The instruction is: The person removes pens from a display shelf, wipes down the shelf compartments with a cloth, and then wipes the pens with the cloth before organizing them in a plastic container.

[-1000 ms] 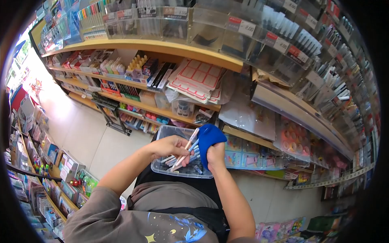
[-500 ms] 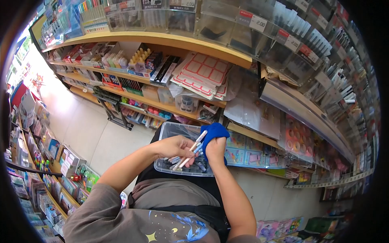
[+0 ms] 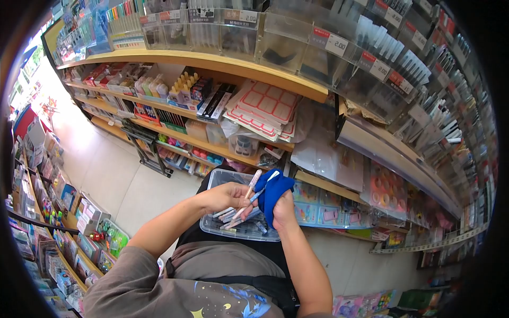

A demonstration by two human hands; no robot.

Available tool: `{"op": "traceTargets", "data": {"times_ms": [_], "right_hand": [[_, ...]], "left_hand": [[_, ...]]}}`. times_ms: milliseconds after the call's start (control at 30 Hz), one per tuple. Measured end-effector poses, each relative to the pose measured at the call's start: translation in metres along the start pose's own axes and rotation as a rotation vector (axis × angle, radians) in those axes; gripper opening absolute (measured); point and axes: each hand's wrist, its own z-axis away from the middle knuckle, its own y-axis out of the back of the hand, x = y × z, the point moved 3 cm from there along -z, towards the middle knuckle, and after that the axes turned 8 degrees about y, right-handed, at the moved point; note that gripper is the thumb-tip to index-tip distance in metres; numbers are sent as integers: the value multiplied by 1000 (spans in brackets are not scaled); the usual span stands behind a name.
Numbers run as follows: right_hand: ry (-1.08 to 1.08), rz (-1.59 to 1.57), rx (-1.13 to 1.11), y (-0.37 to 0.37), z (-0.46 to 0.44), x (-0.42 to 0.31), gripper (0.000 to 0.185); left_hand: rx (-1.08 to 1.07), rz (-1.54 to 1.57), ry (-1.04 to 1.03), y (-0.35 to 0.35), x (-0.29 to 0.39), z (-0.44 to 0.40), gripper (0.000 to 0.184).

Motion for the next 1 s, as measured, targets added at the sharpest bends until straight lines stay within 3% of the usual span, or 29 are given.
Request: {"op": "traceTargets", "data": {"times_ms": [133, 167, 233, 333, 433, 567, 600, 633, 700, 733, 800, 867, 1000], "right_hand": [[14, 19, 35, 1, -1, -3, 7], [-11, -67, 152, 10, -5, 4, 9], [87, -39, 137, 9, -9, -1, 14], [15, -121, 215, 29, -15, 15, 20], [-71, -214, 185, 37, -26, 21, 29], [-7, -161, 127, 24, -22, 14, 29], [-62, -285, -9, 22, -21, 12, 31], [-167, -280, 108, 28, -17, 12, 34], [-183, -329, -196, 47, -25, 18, 37], [-269, -354, -71, 26, -17, 7, 23], [-389, -363, 202, -15, -1, -12, 19], [-388, -423, 177, -10, 2, -8, 11], [-377, -334, 134, -16, -5, -2, 10]], "left_hand": [[50, -81, -22, -2, -4, -2, 14], [91, -143, -38, -4, -3, -2, 13], [54, -223, -3, -2, -5, -5, 15], [63, -195, -47, -2, -8, -9, 13], [54, -288, -61, 1, -8, -12, 10], [39, -281, -109, -4, -9, -8, 8], [55, -301, -145, -2, -12, -9, 8], [67, -321, -176, 1, -14, -12, 7], [111, -417, -182, 1, -15, -12, 6], [137, -464, -185, 2, -16, -11, 5], [215, -635, -193, -1, -13, -7, 5], [240, -727, -193, 3, -15, -11, 7], [113, -470, -213, 3, -19, -18, 7]]}}
